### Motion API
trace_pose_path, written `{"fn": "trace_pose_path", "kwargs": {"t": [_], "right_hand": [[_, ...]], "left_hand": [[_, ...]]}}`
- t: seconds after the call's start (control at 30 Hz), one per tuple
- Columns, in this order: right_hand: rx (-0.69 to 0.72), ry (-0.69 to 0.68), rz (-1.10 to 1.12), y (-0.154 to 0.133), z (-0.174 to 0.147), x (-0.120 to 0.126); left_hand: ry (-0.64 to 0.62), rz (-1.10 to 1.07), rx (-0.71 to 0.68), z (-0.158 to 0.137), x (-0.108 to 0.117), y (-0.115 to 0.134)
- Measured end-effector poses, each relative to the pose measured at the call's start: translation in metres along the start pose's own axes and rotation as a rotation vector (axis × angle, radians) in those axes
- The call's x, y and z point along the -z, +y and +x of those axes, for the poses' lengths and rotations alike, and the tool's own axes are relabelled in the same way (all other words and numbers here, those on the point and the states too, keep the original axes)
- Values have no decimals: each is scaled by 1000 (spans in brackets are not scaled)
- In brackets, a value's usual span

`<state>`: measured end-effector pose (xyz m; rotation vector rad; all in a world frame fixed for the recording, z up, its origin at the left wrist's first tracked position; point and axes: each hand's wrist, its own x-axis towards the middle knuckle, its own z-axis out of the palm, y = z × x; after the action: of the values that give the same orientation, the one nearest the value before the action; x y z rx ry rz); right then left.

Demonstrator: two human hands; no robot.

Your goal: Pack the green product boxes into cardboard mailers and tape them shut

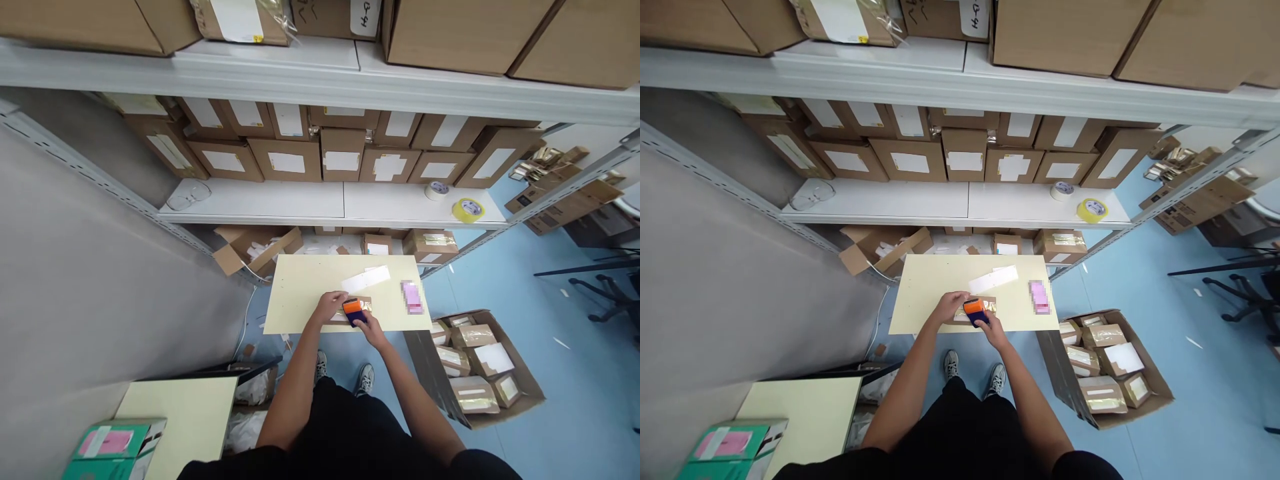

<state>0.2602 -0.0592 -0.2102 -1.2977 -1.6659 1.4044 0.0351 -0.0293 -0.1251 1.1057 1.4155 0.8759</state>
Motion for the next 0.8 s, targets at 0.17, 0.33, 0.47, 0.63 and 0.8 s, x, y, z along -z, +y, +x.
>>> {"fn": "trace_pose_path", "kwargs": {"t": [0.17,0.33,0.47,0.63,0.8], "right_hand": [[67,-38,-74,-1,-8,0],[97,-24,-85,4,-12,-3],[69,-55,-97,4,-9,1],[75,-105,-48,4,-8,7],[73,-110,-48,1,-8,9]], "left_hand": [[-257,49,82,4,13,12],[-263,15,126,2,11,10],[-158,9,118,-1,3,9],[-128,146,113,1,-3,18],[-54,276,68,3,-7,29]]}}
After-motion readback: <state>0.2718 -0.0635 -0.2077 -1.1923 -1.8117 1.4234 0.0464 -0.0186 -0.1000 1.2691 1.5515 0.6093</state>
